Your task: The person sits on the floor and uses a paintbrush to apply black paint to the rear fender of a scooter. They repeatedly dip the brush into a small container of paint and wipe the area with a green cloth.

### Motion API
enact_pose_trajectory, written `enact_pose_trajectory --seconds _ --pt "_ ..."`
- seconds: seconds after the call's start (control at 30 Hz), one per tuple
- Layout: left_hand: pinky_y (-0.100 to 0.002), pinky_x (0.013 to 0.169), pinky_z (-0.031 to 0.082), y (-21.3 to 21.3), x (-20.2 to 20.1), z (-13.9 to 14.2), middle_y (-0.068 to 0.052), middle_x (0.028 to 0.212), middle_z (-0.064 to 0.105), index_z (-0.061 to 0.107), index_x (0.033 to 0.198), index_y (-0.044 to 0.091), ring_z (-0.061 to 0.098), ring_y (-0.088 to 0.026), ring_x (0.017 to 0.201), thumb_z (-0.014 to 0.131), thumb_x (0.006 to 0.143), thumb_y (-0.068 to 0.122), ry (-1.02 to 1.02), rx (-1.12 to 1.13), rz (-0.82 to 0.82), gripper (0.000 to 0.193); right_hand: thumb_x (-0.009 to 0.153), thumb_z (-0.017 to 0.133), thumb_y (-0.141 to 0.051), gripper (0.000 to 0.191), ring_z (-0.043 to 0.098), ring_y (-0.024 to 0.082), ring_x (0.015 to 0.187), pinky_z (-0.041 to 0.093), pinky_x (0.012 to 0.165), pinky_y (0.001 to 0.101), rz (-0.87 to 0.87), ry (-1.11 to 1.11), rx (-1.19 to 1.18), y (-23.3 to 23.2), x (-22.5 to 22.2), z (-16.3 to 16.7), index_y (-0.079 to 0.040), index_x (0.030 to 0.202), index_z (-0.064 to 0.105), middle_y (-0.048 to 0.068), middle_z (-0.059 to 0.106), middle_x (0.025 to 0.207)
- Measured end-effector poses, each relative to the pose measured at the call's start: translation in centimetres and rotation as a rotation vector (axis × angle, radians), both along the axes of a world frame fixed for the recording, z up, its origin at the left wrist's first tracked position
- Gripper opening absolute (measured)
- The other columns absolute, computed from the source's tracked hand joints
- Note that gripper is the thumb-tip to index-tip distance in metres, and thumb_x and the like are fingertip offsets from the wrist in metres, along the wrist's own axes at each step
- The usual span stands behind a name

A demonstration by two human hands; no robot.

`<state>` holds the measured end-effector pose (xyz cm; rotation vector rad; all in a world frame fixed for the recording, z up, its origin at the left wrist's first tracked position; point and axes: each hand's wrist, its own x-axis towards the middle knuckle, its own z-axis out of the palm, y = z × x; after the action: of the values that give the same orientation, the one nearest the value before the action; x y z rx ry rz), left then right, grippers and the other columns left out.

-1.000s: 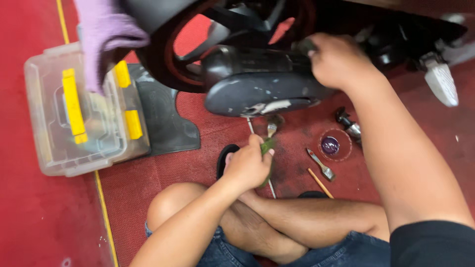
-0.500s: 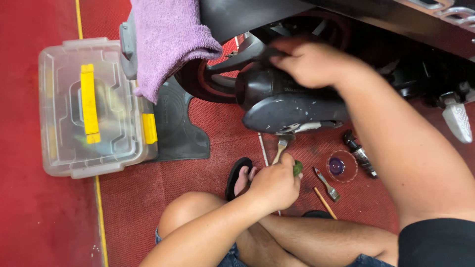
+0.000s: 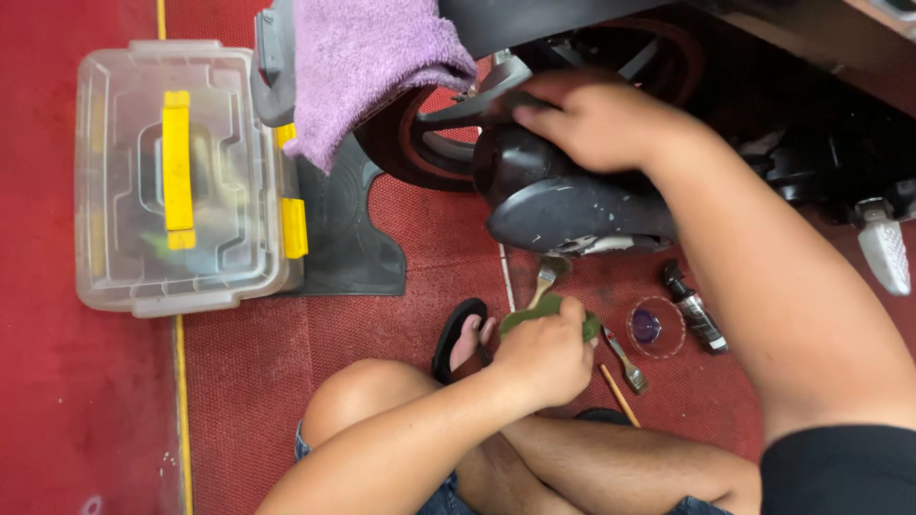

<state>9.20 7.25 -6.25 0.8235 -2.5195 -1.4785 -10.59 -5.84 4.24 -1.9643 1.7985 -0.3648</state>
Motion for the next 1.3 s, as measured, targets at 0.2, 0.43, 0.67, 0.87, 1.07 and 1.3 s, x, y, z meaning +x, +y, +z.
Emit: enact_pose_trajectory --seconds 0.2,0.43,0.67,0.87,1.07,1.3 --pt "-0.054 0.071 0.057 -0.3 0.5 -1.0 -0.029 0.082 0.07 0.047 0.112 -0.008 0.071 -0.047 0.078 0.057 0.097 0.024 -0.029 -0.014 -0.007 0.037 0.096 0.061 -0.044 0.046 0.059 0.021 0.118 0.041 0.102 0.0355 -0.14 0.014 0.355 -5.8 0.8 0.1 -0.015 0.131 0.07 0.004 0.067 0.132" --pt "-0.054 0.07 0.055 -0.6 1.3 -0.7 -0.027 0.082 0.07 0.049 0.108 -0.003 0.071 -0.046 0.076 0.058 0.096 0.023 0.027 -0.018 -0.021 0.031 0.094 0.041 -0.066 0.071 0.063 0.02 0.111 0.046 0.099 0.0366 -0.449 -0.32 0.671 -3.3 -2.7 -0.9 -0.017 0.138 0.068 0.009 0.071 0.135" --pt "-0.057 0.074 0.054 -0.9 2.3 0.7 -0.027 0.081 0.07 0.049 0.108 -0.003 0.07 -0.047 0.078 0.059 0.095 0.023 0.063 0.03 -0.067 0.031 0.099 0.037 -0.074 0.084 0.051 0.036 0.137 0.036 0.117 0.0461 -0.682 0.233 0.704 1.0 -7.7 -1.0 -0.008 0.146 0.059 0.025 0.057 0.15" --pt "-0.056 0.075 0.054 -0.5 2.1 1.2 -0.028 0.084 0.071 0.048 0.111 -0.004 0.071 -0.047 0.081 0.059 0.096 0.023 0.018 0.065 -0.092 0.032 0.089 0.033 -0.079 0.09 0.044 0.027 0.147 0.03 0.122 0.0442 -0.65 0.198 0.704 2.3 -10.5 -2.9 -0.016 0.15 0.055 0.012 0.05 0.16" --pt "-0.054 0.088 0.052 -0.9 2.1 0.8 -0.027 0.1 0.071 0.048 0.12 -0.001 0.07 -0.045 0.095 0.07 0.088 0.026 -0.066 0.119 0.01 0.047 0.089 0.047 -0.079 0.089 0.043 0.03 0.148 0.032 0.122 0.0469 -0.696 0.335 0.736 2.3 -12.2 -4.4 -0.017 0.153 0.052 0.014 0.045 0.162" --pt "-0.053 0.1 0.046 -1.5 1.0 0.6 -0.024 0.112 0.072 0.054 0.128 0.002 0.07 -0.042 0.108 0.071 0.087 0.028 -0.149 0.148 0.047 0.052 0.094 0.04 -0.077 0.082 0.057 0.033 0.13 0.041 0.113 0.0475 -0.69 0.181 0.691 1.9 -9.5 -2.8 -0.018 0.144 0.065 0.017 0.063 0.142"
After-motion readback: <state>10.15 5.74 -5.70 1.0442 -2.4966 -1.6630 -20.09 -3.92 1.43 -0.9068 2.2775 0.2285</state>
